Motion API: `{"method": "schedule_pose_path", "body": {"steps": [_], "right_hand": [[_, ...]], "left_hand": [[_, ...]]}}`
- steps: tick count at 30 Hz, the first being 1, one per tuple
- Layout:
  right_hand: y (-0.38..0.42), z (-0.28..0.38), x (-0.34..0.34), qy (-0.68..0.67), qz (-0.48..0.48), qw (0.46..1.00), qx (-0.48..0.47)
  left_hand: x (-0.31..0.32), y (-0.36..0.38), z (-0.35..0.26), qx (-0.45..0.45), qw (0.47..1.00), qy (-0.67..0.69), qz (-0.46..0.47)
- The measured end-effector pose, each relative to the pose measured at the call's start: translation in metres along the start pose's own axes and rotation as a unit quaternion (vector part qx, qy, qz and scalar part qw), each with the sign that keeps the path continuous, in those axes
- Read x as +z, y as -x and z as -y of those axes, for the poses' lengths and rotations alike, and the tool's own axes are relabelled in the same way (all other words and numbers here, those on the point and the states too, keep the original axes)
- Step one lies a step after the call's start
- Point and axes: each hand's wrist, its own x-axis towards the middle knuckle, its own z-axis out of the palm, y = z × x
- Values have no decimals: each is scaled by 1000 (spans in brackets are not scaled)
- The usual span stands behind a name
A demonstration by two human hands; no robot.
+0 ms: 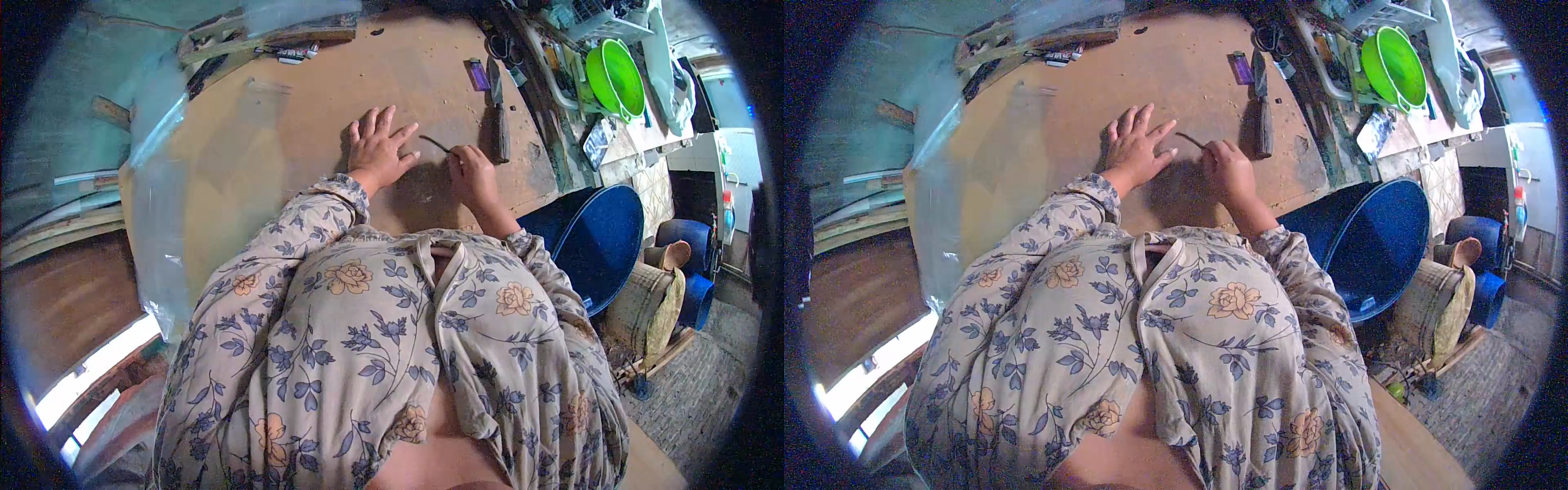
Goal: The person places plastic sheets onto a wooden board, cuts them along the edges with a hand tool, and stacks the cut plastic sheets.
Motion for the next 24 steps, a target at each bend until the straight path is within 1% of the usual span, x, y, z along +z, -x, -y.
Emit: {"method": "schedule_pose_path", "body": {"steps": [2,3,5,9,11,12,14,15,16,17,19,20,21,22,24], "right_hand": [[4,0,-5,-76,-99,992,-8],[8,-2,-4,-77,-100,992,-8],[21,-8,-1,-89,-121,988,44],[45,-6,1,-58,-136,988,52],[51,-6,6,-62,-155,982,84],[52,-7,9,-63,-157,982,86],[50,-10,16,-43,-170,983,59],[49,-9,15,-45,-174,982,60],[47,-8,12,-19,-151,988,16],[47,-7,11,8,-126,992,-27],[46,-9,11,3,-139,990,-39],[45,-9,12,-1,-148,988,-51],[45,-7,11,-3,-149,987,-51],[42,-14,19,4,-146,988,-44],[42,-9,17,5,-142,989,-37]], "left_hand": [[-3,2,-2,-1,1000,-1,5],[-4,2,-3,-1,1000,-4,9],[-6,2,-2,0,1000,-8,13],[-4,2,0,4,1000,-18,19],[-2,3,2,8,999,-27,16],[-1,2,4,10,1000,-25,4],[5,0,8,15,1000,-26,-7],[7,1,10,20,999,-1,-48],[8,1,11,25,995,23,-89],[9,2,12,28,996,20,-88],[-2,5,9,90,993,-33,-72],[-3,5,8,91,993,-36,-71],[-4,5,5,99,993,-53,-39],[8,0,8,109,992,-67,-10],[1,-3,5,112,991,-74,-2]]}}
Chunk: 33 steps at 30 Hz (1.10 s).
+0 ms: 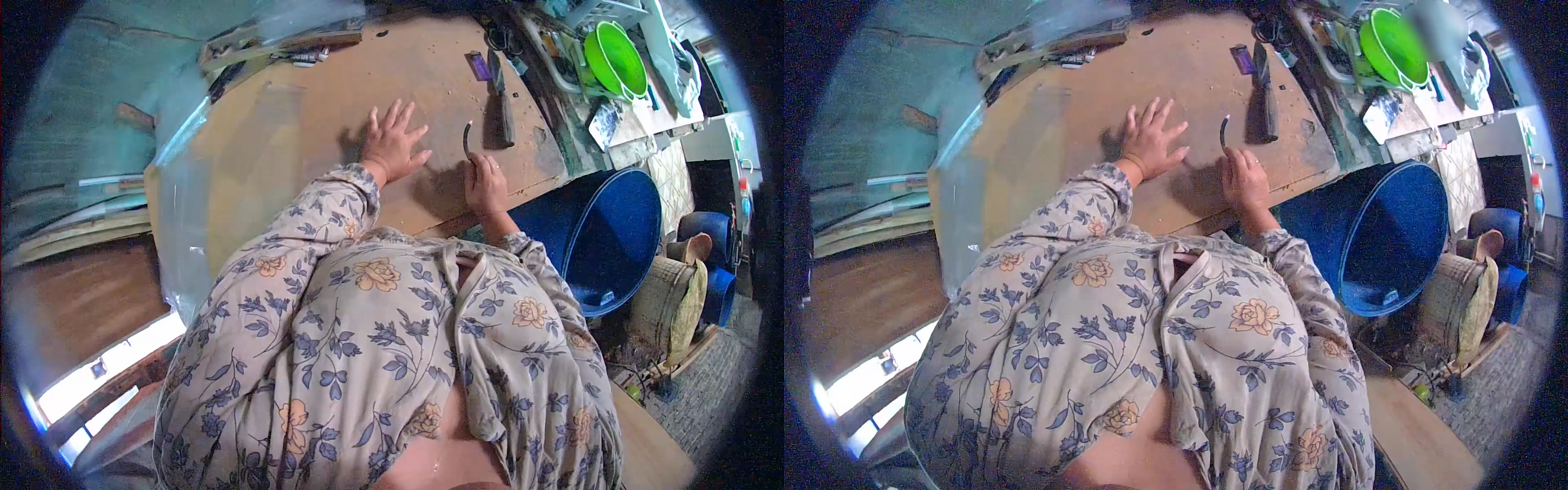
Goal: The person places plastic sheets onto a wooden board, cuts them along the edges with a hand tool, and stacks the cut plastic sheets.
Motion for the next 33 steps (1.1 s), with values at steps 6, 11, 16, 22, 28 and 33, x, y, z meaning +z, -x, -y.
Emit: {"method": "schedule_pose_path", "body": {"steps": [6,11,16,22,28,33], "right_hand": [[1,-26,16,52,26,997,45],[-4,-53,13,84,-13,996,3],[-13,-80,-11,94,38,993,57],[-21,-115,-20,94,5,992,80],[-21,-142,-20,117,-13,987,111],[-20,-166,-25,145,-39,986,67]], "left_hand": [[10,-4,32,-108,987,65,-103],[22,55,119,-322,880,184,-295],[18,97,86,-267,931,114,-222],[11,76,35,-63,997,40,30],[0,100,42,-71,994,2,89],[-15,140,47,-137,986,-39,82]]}}
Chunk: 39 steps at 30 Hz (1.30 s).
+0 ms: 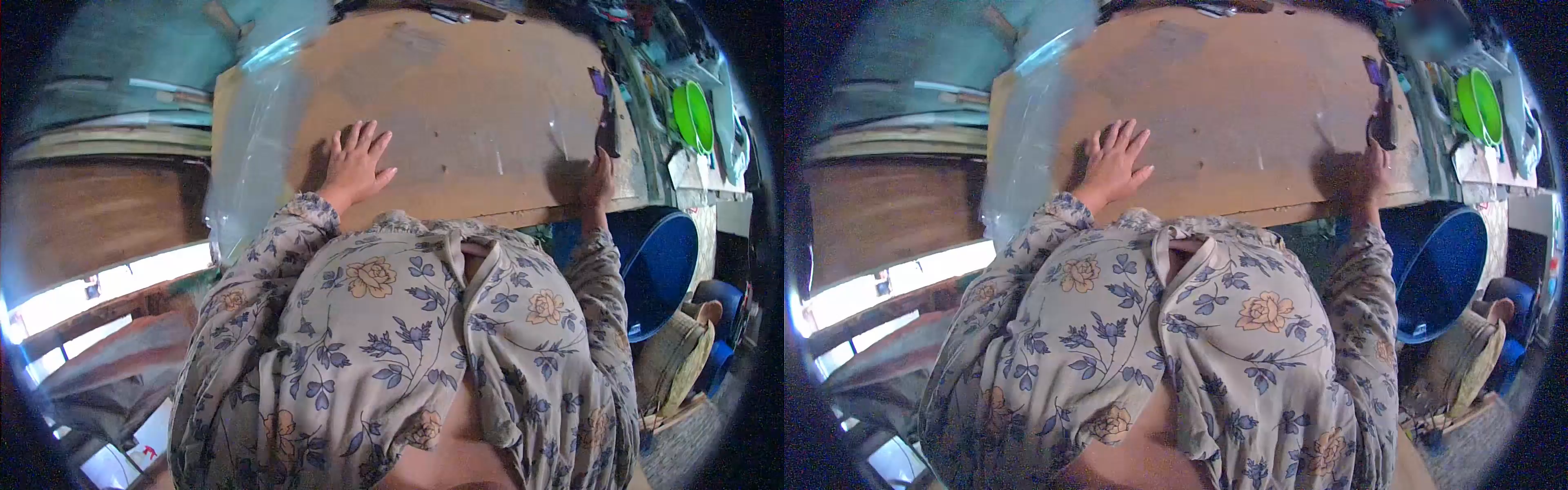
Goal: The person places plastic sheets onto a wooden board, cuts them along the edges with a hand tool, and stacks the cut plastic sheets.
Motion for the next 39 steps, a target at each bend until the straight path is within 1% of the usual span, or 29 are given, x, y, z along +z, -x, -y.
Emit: {"method": "schedule_pose_path", "body": {"steps": [1,2,4,9,11,12,14,15,17,20,24,25,27,29,31,33,36,39], "right_hand": [[-1,3,-4,-12,3,1000,24],[-2,3,-6,-16,7,1000,19],[-7,-3,-11,44,28,999,11],[-11,2,-26,12,35,999,17],[-12,6,-34,21,21,1000,-9],[-13,7,-36,41,30,999,1],[-13,7,-35,44,33,998,11],[-14,7,-36,47,35,998,24],[-14,15,-40,64,39,997,25],[-13,20,-42,80,43,996,25],[-11,21,-43,74,41,996,24],[-10,17,-41,74,42,996,23],[-9,4,-39,55,36,998,-9],[-8,0,-35,45,25,999,-17],[-7,3,-38,35,14,999,-26],[-8,10,-41,36,37,999,18],[-8,7,-37,63,35,997,3],[-6,8,-40,55,21,998,-5]], "left_hand": [[-1,7,2,-16,1000,1,-3],[-3,13,4,-31,999,3,-7],[-6,20,-1,-55,998,2,-11],[-11,37,-7,-113,993,-2,-31],[-16,39,-10,-140,988,15,-58],[-19,36,-10,-143,988,16,-58],[-21,22,-4,-97,989,55,-97],[-17,13,-1,-98,989,57,-98],[-9,-3,8,-56,987,82,-125],[-6,-16,14,-50,988,71,-129],[3,-18,15,-61,988,73,-126],[0,-15,12,-75,987,75,-124],[-2,-13,6,-88,986,78,-122],[-3,-14,3,-112,983,84,-121],[-1,-14,1,-109,983,87,-121],[-1,-15,2,-106,983,89,-121],[-1,-15,5,-99,985,82,-118],[-1,-16,1,-96,986,71,-116]]}}
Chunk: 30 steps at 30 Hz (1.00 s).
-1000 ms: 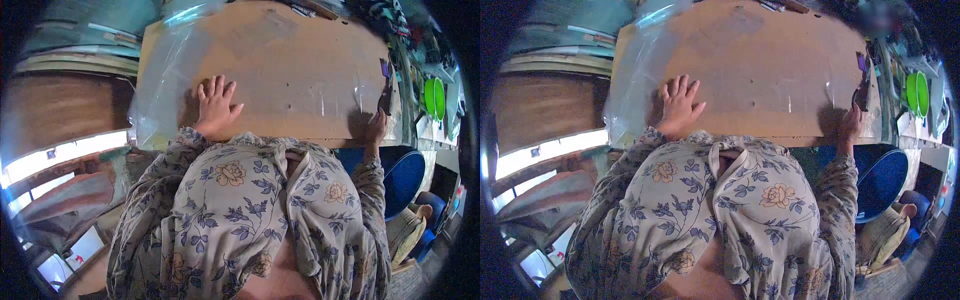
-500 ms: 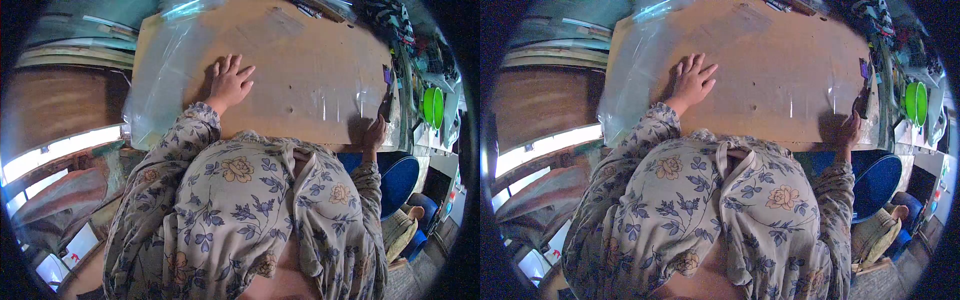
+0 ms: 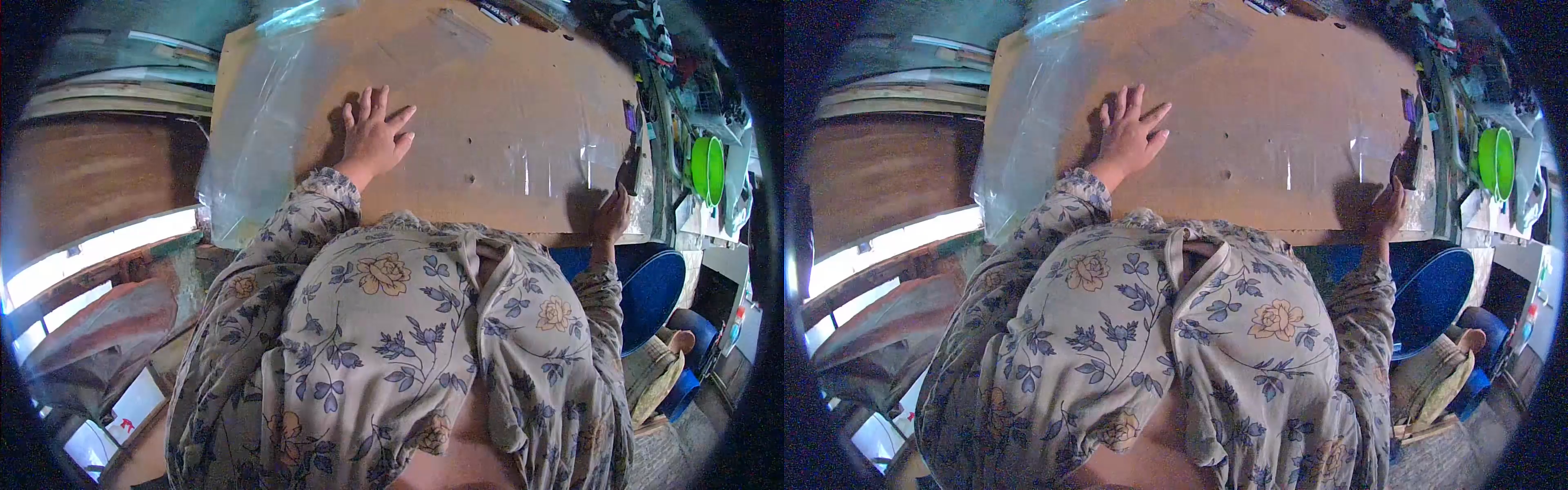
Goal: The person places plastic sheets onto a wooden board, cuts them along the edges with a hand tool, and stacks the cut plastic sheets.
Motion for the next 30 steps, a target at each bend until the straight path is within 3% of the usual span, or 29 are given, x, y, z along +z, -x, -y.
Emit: {"method": "schedule_pose_path", "body": {"steps": [6,8,10,12,16,18,19,21,30], "right_hand": [[2,-5,5,-43,10,999,10],[5,13,10,-52,-62,996,-33],[7,44,13,-128,-55,989,39],[11,101,16,-231,-46,970,-60],[20,206,15,-313,173,931,-74],[17,242,7,-316,228,907,-161],[17,251,9,-316,229,906,-161],[14,259,16,-298,209,899,-245],[22,255,33,-309,203,901,-228]], "left_hand": [[-1,1,1,-10,1000,0,15],[-6,1,0,-9,1000,-2,24],[-5,0,-6,-16,1000,-2,20],[-4,1,-6,-17,1000,-1,18],[-7,-1,-8,-17,1000,-6,23],[-9,-1,-8,-18,999,-1,30],[-7,-1,-8,-19,999,1,31],[-8,-2,-11,-20,999,3,31],[-13,-3,-18,-27,998,15,54]]}}
